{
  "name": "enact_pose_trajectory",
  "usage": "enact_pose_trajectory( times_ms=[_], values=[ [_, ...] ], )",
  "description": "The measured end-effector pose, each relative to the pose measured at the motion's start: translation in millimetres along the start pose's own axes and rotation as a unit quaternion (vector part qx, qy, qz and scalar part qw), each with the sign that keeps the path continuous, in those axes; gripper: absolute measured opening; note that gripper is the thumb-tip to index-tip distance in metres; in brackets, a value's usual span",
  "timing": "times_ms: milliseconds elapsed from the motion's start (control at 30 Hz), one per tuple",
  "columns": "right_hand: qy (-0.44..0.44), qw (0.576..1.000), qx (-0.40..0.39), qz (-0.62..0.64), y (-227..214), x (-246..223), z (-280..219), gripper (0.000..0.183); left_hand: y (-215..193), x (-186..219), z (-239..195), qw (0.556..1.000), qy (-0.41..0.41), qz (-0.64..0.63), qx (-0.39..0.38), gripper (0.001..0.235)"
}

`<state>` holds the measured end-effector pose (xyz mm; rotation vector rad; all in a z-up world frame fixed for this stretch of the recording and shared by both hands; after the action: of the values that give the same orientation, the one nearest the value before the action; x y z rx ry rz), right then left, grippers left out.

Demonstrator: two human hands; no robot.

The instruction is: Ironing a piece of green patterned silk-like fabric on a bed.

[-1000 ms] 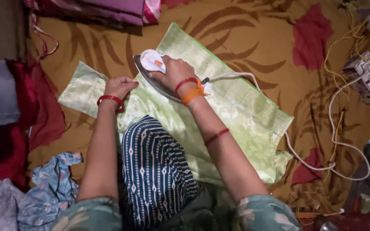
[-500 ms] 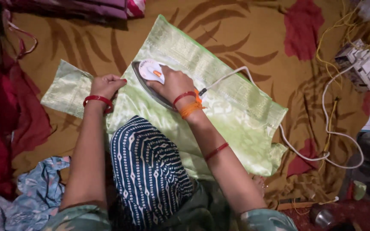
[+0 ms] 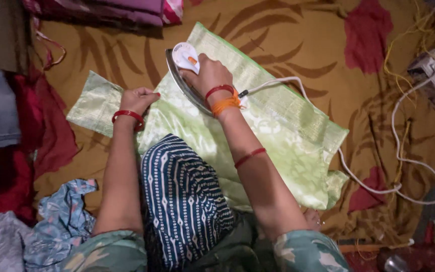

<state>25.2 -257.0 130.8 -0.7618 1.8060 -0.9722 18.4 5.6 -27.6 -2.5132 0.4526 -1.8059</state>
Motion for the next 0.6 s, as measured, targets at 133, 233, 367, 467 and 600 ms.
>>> enact_pose_trajectory(
  times_ms=[133, 233, 367, 467, 600],
  values=[
    [0.011, 1.0, -0.01, -0.009, -2, 23, -36, 0.061, 5, 1, -5, 1.0, 0.008, -0.001, 0.002, 0.015],
    [0.028, 0.999, -0.028, -0.013, -2, 27, -45, 0.062, 1, 2, -5, 1.0, 0.013, 0.002, 0.007, 0.015],
    [0.016, 0.999, -0.028, 0.001, -3, 26, -31, 0.061, 3, 15, -10, 1.0, 0.0, -0.002, 0.002, 0.014],
    [0.002, 1.0, -0.018, 0.002, -3, 21, -10, 0.061, 4, 16, -12, 1.0, -0.016, -0.007, 0.008, 0.013],
    [-0.002, 1.0, -0.001, 0.02, -8, 7, 21, 0.057, 4, 24, -15, 0.999, -0.025, -0.02, 0.02, 0.013]
  ],
)
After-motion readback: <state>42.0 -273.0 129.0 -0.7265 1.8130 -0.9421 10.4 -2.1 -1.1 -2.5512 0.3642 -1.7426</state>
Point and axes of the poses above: each hand's wrist, its own z-axis towards the middle knuckle, its own y-axis out of the palm, x = y × z, the point moved 2 cm from there along z, towards the middle knuckle, and after that the axes turned 13 degrees about y, right-handed, at the moved point
